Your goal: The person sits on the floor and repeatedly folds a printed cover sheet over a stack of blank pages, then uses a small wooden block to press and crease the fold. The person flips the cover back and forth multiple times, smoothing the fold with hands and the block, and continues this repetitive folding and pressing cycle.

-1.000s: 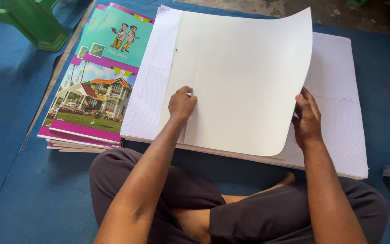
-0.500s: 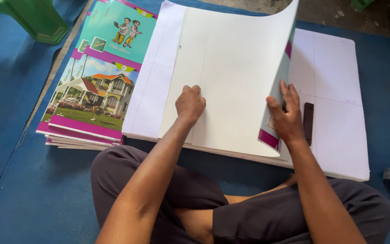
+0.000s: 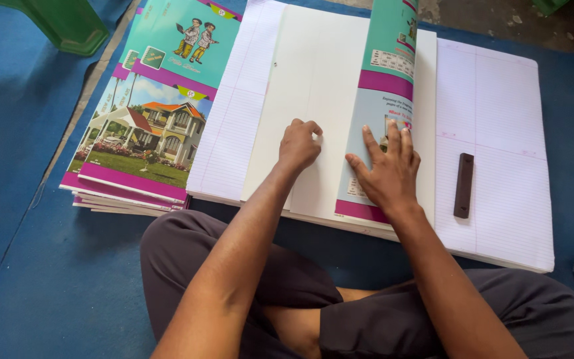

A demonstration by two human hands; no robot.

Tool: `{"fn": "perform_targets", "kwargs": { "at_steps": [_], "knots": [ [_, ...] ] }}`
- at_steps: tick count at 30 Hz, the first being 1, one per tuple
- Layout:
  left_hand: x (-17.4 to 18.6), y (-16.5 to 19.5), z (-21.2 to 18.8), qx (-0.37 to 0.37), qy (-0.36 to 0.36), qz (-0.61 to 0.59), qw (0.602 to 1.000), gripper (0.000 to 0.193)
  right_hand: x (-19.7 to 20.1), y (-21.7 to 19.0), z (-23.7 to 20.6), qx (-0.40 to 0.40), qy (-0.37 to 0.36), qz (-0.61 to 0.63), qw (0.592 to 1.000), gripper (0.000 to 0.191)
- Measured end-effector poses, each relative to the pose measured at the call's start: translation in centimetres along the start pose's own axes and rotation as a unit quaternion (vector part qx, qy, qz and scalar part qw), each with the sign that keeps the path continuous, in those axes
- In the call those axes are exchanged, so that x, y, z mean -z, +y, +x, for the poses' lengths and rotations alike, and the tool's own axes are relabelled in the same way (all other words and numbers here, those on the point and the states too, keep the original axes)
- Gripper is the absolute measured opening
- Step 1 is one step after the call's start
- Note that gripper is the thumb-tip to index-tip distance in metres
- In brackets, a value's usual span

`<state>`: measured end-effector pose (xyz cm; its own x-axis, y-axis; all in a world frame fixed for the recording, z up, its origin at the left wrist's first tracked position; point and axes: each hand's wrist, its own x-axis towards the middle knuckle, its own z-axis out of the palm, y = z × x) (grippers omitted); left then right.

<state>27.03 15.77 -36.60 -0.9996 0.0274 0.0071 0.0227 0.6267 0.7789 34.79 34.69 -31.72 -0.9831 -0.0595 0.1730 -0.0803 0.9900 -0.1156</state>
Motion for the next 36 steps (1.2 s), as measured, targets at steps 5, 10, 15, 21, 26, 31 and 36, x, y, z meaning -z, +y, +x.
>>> {"fn": "perform_targets", "kwargs": {
  "at_steps": [5,10,15,21,26,31,36],
  "knots": [
    [1.0,0.5,1.6,0.027,-0.069,-0.111,0.991,0.035,-0.3,-1.4,0.6,0.041,0.016,-0.057,0.997,0.062],
    [1.4,1.0,2.2,0.093,-0.118,-0.178,0.973,0.052,-0.4,-3.1,0.9,0.065,0.022,-0.079,0.995,0.061],
    [0.9,0.5,2.1,0.094,-0.111,-0.201,0.969,0.042,-0.4,-3.5,1.4,0.081,0.016,-0.090,0.993,0.060],
    [-0.1,-0.3,2.5,0.057,-0.079,-0.159,0.982,0.040,1.0,-0.2,4.7,0.053,0.049,0.009,0.997,0.049],
    [-0.1,-0.7,2.5,0.046,-0.075,-0.142,0.986,0.041,2.5,2.6,7.8,-0.036,-0.003,0.179,0.983,0.059],
    [-0.4,-0.9,2.7,0.058,-0.051,-0.121,0.990,0.038,1.5,3.6,7.8,-0.085,-0.075,0.259,0.959,0.075],
    [-0.8,-0.7,2.1,0.035,0.068,-0.061,0.995,0.054,-0.3,4.0,7.5,-0.066,-0.073,0.240,0.966,0.076]
  ]
}}
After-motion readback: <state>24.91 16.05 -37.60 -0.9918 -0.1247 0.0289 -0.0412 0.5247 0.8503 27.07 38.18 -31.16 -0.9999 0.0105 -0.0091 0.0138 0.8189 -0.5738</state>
